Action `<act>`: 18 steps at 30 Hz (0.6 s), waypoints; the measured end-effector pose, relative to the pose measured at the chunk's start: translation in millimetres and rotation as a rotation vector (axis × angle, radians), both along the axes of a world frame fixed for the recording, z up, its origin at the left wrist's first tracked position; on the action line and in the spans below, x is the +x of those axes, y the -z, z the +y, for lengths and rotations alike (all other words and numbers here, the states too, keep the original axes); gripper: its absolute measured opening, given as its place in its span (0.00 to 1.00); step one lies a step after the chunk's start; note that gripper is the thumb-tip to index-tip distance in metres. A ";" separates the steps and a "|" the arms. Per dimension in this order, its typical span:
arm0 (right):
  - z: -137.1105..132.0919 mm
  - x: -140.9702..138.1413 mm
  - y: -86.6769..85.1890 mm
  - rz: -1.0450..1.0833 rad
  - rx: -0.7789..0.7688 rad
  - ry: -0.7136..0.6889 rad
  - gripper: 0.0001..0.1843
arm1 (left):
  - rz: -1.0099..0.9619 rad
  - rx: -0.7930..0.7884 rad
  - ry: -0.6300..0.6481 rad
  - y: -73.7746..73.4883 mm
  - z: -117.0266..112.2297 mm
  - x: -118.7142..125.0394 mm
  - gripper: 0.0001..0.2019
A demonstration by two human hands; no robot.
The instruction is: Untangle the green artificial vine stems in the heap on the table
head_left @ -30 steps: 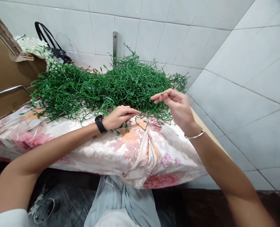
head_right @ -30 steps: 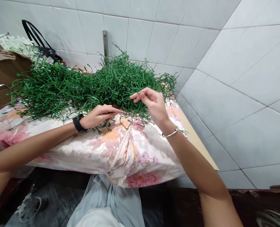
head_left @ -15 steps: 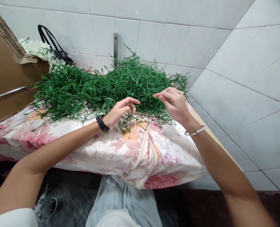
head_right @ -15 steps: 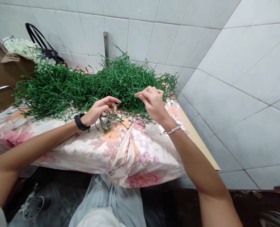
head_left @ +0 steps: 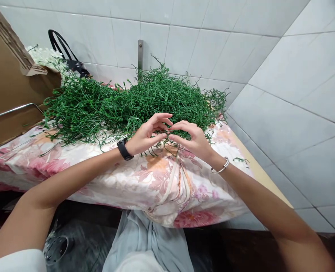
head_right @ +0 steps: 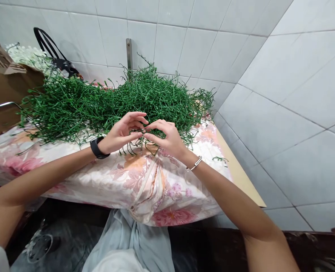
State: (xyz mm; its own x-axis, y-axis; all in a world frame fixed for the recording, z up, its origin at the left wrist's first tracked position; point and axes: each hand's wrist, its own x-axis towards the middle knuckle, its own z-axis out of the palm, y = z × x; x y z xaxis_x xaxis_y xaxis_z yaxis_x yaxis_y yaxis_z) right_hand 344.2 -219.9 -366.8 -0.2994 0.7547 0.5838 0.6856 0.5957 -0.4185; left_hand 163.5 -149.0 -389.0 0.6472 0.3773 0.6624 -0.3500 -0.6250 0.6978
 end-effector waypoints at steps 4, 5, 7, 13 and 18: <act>-1.9 -2.2 3.9 -0.081 0.085 0.052 0.14 | -0.042 0.001 -0.023 0.5 -0.1 1.0 0.22; -2.1 -2.5 4.3 -0.086 0.109 0.069 0.13 | -0.046 0.007 -0.033 0.8 -0.1 1.2 0.21; -2.3 -3.0 4.7 -0.066 0.137 0.093 0.11 | -0.037 0.014 -0.063 1.2 -0.6 1.5 0.21; -2.9 -5.2 5.0 -0.023 0.151 0.111 0.08 | 0.038 -0.047 -0.179 0.5 -2.0 1.6 0.23; -4.5 -8.5 4.7 -0.019 0.130 0.113 0.06 | 0.130 -0.083 -0.204 -1.3 -1.1 1.8 0.16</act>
